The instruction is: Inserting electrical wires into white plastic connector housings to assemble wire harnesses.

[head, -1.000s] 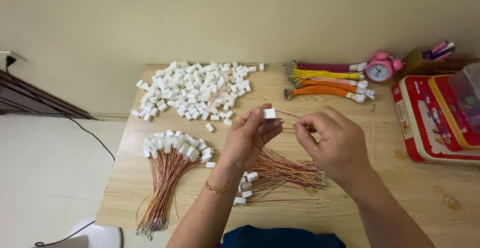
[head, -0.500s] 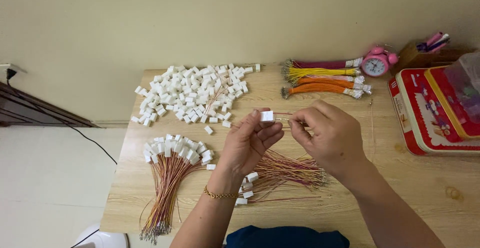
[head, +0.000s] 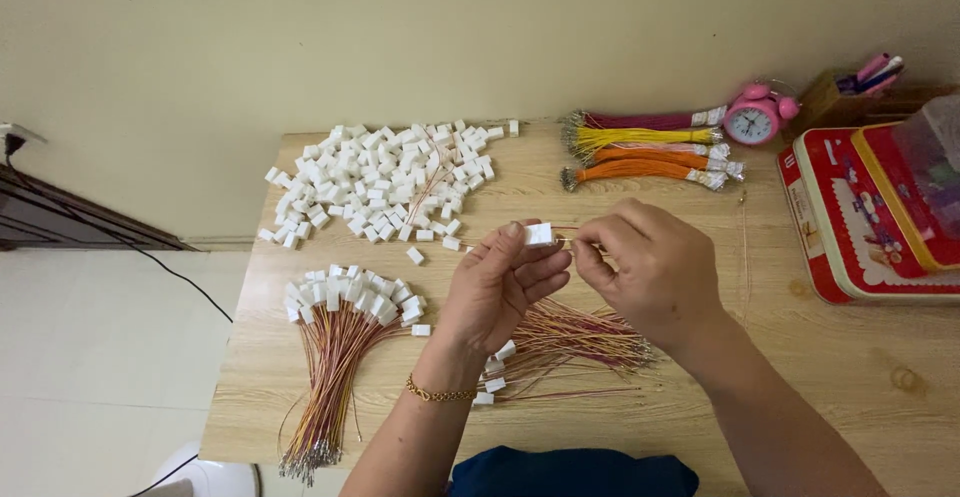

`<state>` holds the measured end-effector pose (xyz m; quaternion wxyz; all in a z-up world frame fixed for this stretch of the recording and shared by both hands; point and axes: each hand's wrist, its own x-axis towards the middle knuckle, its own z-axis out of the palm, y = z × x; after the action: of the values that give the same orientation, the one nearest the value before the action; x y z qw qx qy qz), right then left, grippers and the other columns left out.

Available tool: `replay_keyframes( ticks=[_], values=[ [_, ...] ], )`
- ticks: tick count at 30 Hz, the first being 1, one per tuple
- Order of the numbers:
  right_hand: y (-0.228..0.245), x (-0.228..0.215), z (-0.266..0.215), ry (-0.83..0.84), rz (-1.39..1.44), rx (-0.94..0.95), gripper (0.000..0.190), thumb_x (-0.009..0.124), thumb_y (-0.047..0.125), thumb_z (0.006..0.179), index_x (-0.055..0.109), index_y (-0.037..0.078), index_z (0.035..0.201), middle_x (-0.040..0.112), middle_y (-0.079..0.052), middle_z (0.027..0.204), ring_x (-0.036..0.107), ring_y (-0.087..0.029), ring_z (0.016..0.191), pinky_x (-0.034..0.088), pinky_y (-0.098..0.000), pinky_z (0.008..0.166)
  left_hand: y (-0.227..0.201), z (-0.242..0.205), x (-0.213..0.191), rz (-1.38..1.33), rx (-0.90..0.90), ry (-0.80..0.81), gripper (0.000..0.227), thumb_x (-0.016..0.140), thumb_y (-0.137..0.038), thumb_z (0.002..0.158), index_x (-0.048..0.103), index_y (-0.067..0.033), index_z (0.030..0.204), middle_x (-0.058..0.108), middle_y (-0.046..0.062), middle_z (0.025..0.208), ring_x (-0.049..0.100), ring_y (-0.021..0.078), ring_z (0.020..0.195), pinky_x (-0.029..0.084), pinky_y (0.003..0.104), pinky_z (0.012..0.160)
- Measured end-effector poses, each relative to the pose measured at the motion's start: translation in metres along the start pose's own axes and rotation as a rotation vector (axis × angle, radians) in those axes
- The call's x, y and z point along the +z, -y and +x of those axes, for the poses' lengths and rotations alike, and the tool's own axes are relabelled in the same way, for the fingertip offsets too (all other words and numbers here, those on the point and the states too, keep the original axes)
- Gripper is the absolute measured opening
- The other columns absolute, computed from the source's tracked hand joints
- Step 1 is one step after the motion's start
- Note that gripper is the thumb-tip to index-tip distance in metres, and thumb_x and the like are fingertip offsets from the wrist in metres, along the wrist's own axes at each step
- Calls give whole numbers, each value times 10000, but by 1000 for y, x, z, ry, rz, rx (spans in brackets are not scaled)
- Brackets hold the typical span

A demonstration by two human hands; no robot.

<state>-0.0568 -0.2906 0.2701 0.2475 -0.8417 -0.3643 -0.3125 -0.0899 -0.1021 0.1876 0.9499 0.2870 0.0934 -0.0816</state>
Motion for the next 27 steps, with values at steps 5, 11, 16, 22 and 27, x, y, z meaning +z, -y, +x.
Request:
replay_keyframes(
  ticks=[5, 11, 16, 22, 27],
  values=[
    [1, -2, -2, 32, 70, 44, 145, 747, 56, 881, 683, 165, 810, 559, 15, 684, 647, -197, 633, 537, -280, 621, -1, -3, 4, 51, 19, -22, 304, 628, -263, 1026, 644, -34, 1225, 763, 249, 1049, 761, 360, 957, 636, 512, 858],
    [3, -8, 2, 71, 185, 101, 133, 753, 57, 883, 689, 146, 807, 581, -2, 677, 674, -217, 654, 540, -299, 615, -1, -4, 5, 94, 29, 0, 317, 637, -257, 1014, 636, -27, 1232, 760, 249, 1061, 755, 361, 986, 631, 513, 887],
    [-1, -3, -2, 93, 165, 73, 141, 760, 104, 896, 672, 159, 800, 574, -14, 685, 669, -222, 662, 536, -301, 615, 1, -3, 3, 84, 20, 15, 315, 628, -228, 1017, 628, -15, 1250, 753, 275, 1051, 761, 365, 952, 645, 495, 851],
    [-3, 3, -8, 118, 237, 93, 111, 741, 105, 907, 683, 147, 823, 588, -20, 686, 674, -233, 647, 537, -322, 596, 2, -4, 4, 103, 17, -33, 297, 659, -232, 1000, 637, -11, 1198, 765, 253, 997, 768, 357, 925, 649, 500, 838],
    [2, 1, -8, 155, 233, 85, 100, 707, 129, 940, 681, 151, 846, 582, -22, 696, 671, -238, 663, 544, -316, 615, 7, -6, 1, 98, 0, -56, 284, 668, -219, 994, 646, -7, 1181, 765, 260, 982, 772, 360, 906, 653, 497, 820]
  ],
)
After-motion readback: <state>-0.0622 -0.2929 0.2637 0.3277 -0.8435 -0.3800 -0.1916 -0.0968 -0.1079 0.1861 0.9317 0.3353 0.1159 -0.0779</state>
